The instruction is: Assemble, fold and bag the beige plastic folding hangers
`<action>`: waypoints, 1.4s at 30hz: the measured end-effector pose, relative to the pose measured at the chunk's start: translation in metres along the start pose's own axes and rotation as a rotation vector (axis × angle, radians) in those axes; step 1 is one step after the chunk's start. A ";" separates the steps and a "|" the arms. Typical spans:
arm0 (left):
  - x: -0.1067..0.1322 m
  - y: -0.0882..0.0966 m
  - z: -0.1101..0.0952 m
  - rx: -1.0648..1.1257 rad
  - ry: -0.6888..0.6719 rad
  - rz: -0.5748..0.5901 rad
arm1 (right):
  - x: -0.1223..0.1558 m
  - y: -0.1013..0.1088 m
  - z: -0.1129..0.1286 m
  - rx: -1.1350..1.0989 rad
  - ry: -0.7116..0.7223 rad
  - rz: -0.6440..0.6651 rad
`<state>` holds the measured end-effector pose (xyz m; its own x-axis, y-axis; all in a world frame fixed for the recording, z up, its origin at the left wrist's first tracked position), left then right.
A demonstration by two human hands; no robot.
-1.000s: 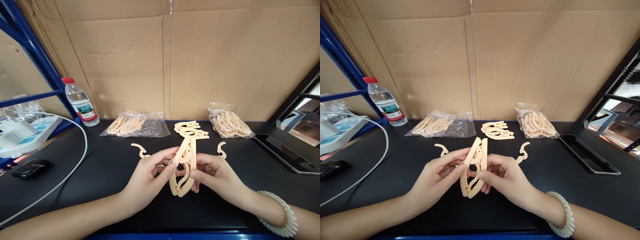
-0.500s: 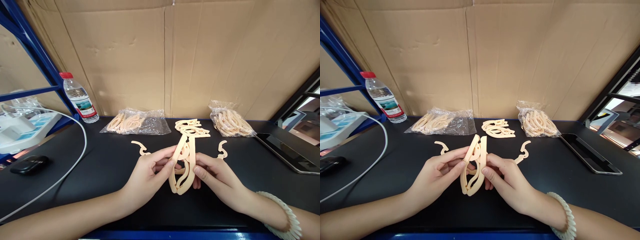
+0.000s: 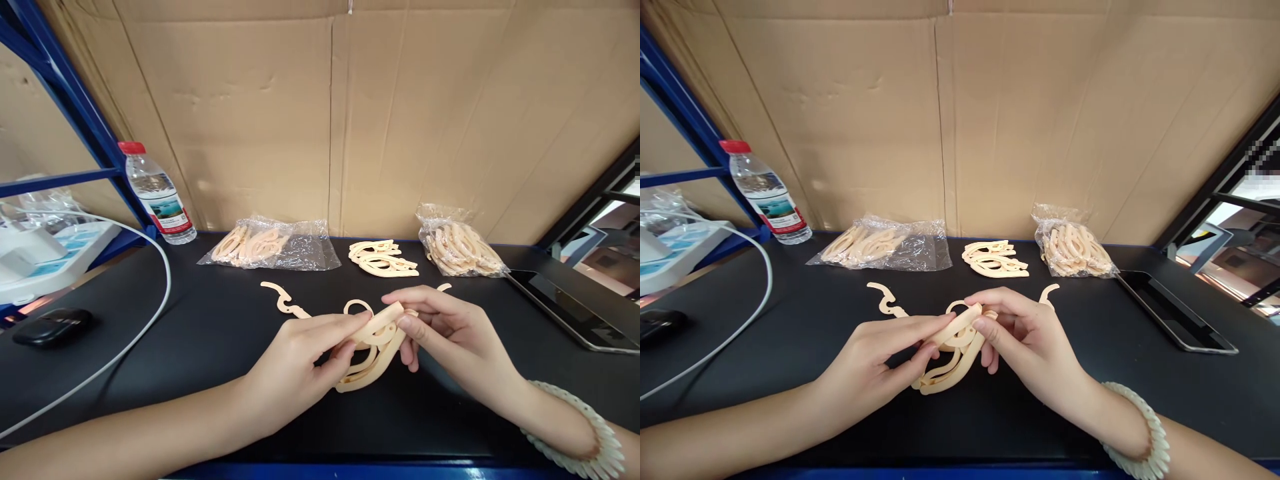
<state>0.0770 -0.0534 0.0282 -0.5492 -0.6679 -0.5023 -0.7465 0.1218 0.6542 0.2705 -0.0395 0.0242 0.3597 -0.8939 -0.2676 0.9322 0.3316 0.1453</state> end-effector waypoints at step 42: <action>-0.001 0.022 0.042 0.029 0.361 -0.010 | -0.044 0.079 -0.034 0.885 0.001 -0.043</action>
<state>0.0453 -0.0189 0.0196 -0.3772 -0.8850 -0.2729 -0.7644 0.1310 0.6313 0.3294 0.0364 0.0156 0.3256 -0.8999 -0.2903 0.5714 -0.0573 0.8187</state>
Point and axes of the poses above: each hand's wrist, its own x-axis away from the middle knuckle, its own y-axis out of the back of the hand, z = x × y, the point moved 3 cm from there along -x, towards the middle knuckle, and after that the axes turned 1 degree about -y, right-handed, at the moved point
